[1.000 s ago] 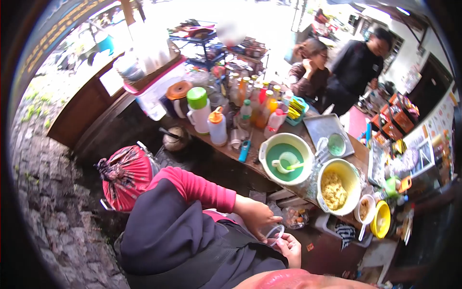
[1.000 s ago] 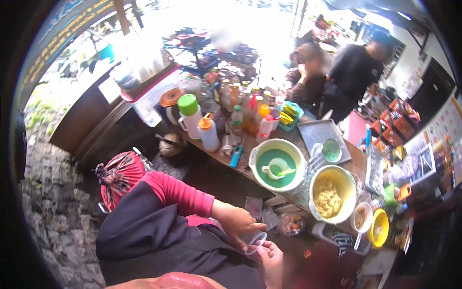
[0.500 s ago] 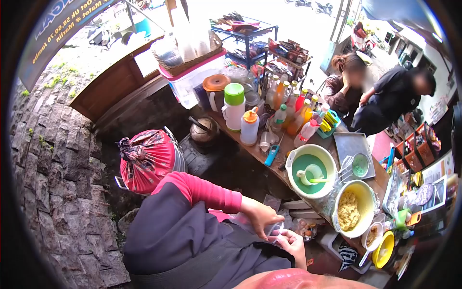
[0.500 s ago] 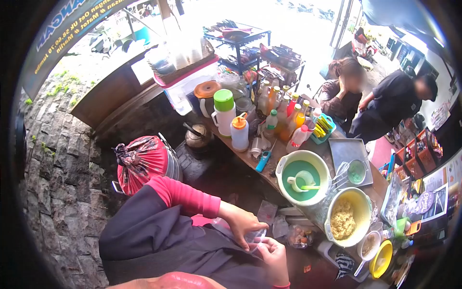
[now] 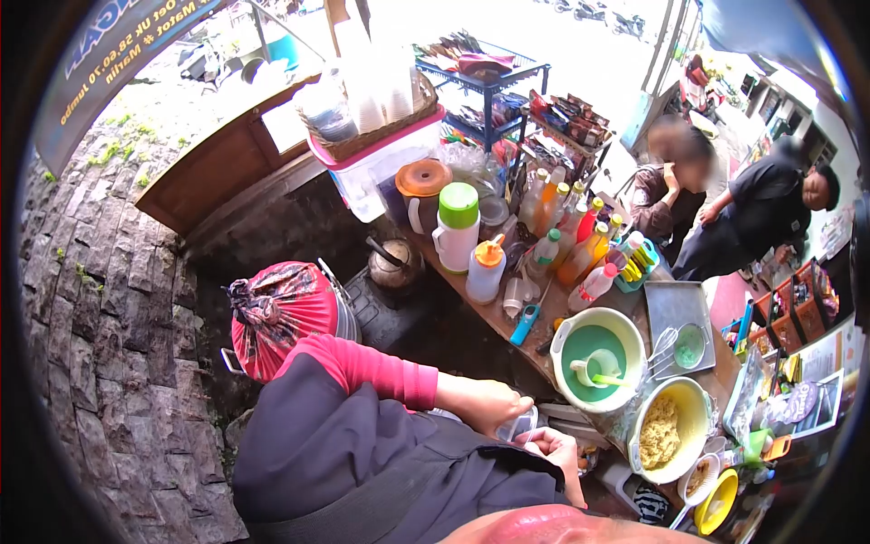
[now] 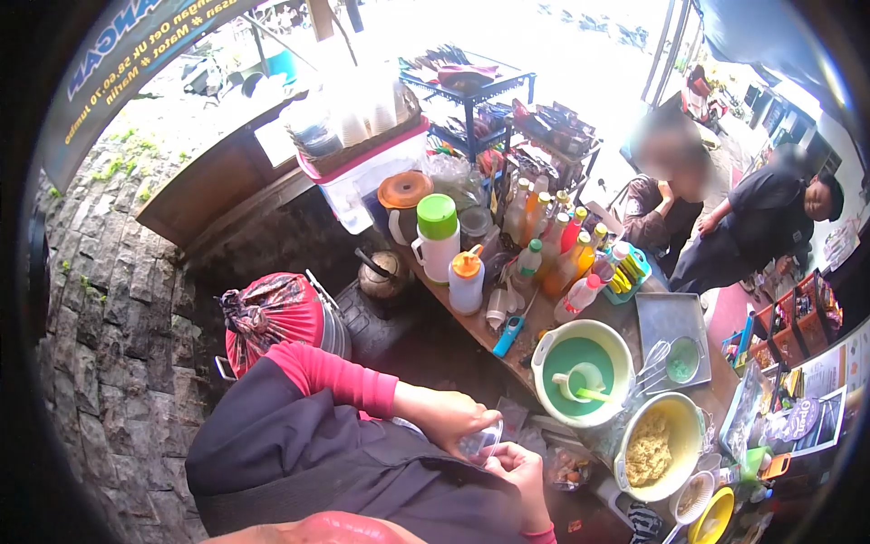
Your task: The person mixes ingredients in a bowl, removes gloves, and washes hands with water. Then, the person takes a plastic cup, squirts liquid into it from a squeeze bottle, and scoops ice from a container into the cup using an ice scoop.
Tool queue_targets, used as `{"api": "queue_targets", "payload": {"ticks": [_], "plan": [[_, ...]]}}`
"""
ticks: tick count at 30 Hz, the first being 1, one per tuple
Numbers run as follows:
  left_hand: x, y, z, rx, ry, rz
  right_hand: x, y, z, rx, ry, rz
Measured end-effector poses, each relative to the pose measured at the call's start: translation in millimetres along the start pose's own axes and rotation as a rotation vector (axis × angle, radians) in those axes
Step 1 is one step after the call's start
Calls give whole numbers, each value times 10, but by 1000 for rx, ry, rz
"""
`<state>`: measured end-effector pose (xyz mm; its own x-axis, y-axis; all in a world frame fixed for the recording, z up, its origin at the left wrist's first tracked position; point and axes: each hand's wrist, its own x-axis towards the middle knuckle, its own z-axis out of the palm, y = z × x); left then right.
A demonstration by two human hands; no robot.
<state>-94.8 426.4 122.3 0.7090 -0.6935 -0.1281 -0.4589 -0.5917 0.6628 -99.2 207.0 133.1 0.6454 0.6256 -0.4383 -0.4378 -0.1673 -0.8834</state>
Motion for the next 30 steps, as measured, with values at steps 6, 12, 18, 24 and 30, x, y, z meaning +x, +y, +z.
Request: {"api": "queue_targets", "payload": {"ticks": [6,12,18,24,30], "plan": [[-3,-213,-116,50,-2,-56,194,-145,132,-113,130,4],[-4,-350,-215,50,33,-39,307,-184,163,-189,246,-62],[29,-438,-323,29,32,-57,379,-182,88,-136,331,-110],[-30,-532,-573,-3,45,-17,441,-201,-191,-238,461,-268],[-116,-533,-999,5,57,-74,466,-305,-505,-261,682,-400]]}}
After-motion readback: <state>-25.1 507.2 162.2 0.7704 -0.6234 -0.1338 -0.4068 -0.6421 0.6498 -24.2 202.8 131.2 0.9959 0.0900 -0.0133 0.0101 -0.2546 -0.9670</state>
